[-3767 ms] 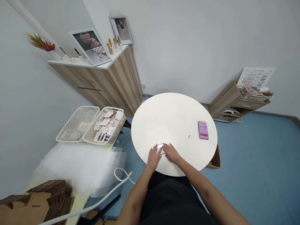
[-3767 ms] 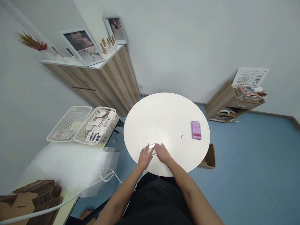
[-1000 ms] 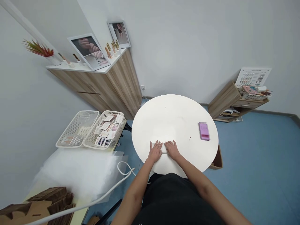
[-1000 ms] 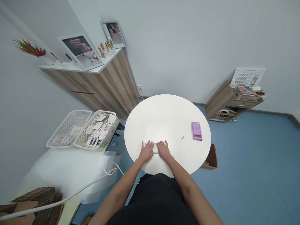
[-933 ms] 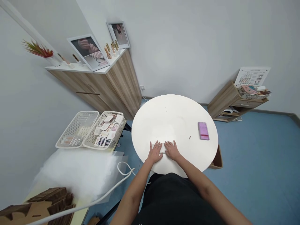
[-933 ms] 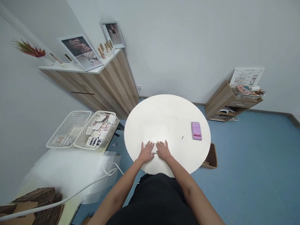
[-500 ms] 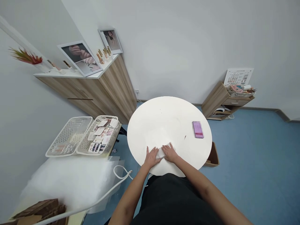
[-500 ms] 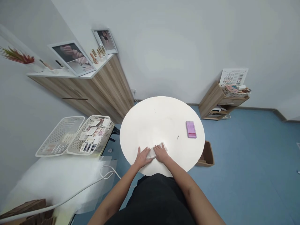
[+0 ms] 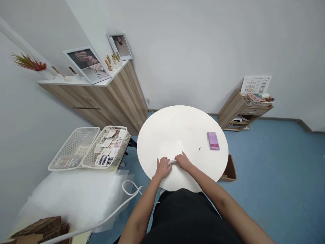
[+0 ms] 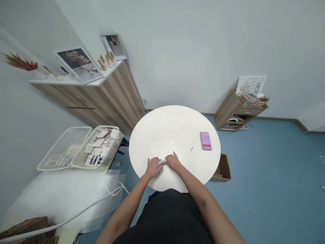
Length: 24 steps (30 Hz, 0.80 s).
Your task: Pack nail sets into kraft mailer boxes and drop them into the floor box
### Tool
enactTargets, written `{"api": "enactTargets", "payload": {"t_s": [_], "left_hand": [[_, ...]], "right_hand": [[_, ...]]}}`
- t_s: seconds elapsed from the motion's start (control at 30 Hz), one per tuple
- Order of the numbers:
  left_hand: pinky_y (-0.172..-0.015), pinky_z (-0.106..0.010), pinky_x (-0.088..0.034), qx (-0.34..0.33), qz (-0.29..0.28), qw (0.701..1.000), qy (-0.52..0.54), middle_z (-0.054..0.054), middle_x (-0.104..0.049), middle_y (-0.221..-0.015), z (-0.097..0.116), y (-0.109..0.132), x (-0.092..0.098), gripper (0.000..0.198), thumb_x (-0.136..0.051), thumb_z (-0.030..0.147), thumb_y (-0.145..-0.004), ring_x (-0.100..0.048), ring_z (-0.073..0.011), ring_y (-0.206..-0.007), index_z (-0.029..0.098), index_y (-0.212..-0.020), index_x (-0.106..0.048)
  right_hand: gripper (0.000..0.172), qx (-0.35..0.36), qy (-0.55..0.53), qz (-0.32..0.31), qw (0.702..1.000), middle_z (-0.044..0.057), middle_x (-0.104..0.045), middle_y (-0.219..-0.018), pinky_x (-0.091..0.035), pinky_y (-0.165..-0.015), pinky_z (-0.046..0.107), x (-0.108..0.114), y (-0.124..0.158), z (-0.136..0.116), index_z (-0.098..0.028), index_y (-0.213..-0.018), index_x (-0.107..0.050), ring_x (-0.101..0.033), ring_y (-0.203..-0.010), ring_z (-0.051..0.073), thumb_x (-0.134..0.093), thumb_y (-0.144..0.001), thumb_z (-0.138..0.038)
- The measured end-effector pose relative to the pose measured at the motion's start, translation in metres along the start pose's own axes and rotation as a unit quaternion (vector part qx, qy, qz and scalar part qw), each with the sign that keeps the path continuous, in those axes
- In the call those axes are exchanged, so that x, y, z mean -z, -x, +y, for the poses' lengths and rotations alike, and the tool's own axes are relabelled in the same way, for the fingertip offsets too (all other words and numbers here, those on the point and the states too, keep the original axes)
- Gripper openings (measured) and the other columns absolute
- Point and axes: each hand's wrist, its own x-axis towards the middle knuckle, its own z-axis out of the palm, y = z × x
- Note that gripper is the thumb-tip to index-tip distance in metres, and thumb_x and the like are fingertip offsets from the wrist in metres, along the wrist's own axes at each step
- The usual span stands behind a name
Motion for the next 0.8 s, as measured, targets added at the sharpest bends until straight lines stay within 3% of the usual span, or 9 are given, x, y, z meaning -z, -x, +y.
{"api": "enactTargets", "payload": {"t_s": [0.13, 0.23, 0.37, 0.57, 0.8], "left_hand": [[-0.115, -0.061, -0.016, -0.017, 0.084, 0.995, -0.043, -0.015, -0.053, -0.133, 0.008, -0.004, 0.000, 0.048, -0.045, 0.015, -0.084, -0.045, -0.0285, -0.129, 0.016, -0.133, -0.049], [-0.118, -0.056, -0.013, -0.080, 0.115, 0.987, -0.081, -0.015, -0.047, -0.142, 0.013, 0.000, -0.002, 0.056, -0.041, 0.008, -0.083, -0.036, -0.0262, -0.138, 0.015, -0.138, -0.043], [-0.119, -0.053, -0.011, -0.154, 0.071, 0.979, -0.114, -0.013, -0.039, -0.151, 0.016, 0.007, -0.011, 0.066, -0.041, 0.007, -0.081, -0.027, -0.0251, -0.144, 0.014, -0.146, -0.033], [-0.118, -0.058, -0.006, -0.112, 0.059, 0.981, -0.150, -0.012, -0.019, -0.160, 0.009, 0.003, -0.027, 0.076, -0.040, 0.007, -0.080, -0.013, -0.0269, -0.148, 0.016, -0.152, -0.018], [-0.114, -0.064, -0.008, -0.090, -0.012, 0.983, -0.163, -0.010, -0.018, -0.161, -0.007, -0.004, -0.036, 0.081, -0.041, 0.011, -0.080, -0.019, -0.0289, -0.146, 0.021, -0.154, -0.011]], "right_hand": [[0.019, -0.019, 0.000, -0.001, 1.000, 0.008, -0.065, -0.106, -0.024, -0.109, 0.044, 0.004, -0.011, 0.004, -0.020, -0.104, -0.064, -0.057, -0.104, 0.022, -0.050, -0.092, -0.020], [0.018, -0.020, -0.004, 0.001, 1.000, 0.009, -0.063, -0.108, -0.033, -0.101, 0.038, 0.005, -0.020, 0.009, -0.018, -0.102, -0.066, -0.057, -0.102, 0.022, -0.052, -0.091, -0.021], [0.019, -0.005, -0.045, -0.010, 0.999, 0.007, -0.064, -0.098, -0.038, -0.083, 0.028, 0.005, -0.028, 0.018, -0.018, -0.106, -0.065, -0.058, -0.091, 0.018, -0.052, -0.092, -0.021], [0.029, -0.041, -0.087, 0.028, 0.995, 0.007, -0.065, -0.099, -0.038, -0.080, 0.028, -0.001, -0.037, 0.025, -0.018, -0.118, -0.052, -0.059, -0.091, 0.019, -0.055, -0.090, -0.020], [0.023, -0.086, -0.084, 0.037, 0.992, 0.006, -0.063, -0.097, -0.038, -0.078, 0.028, -0.012, -0.042, 0.028, -0.019, -0.107, -0.048, -0.057, -0.089, 0.020, -0.057, -0.086, -0.016]]}}
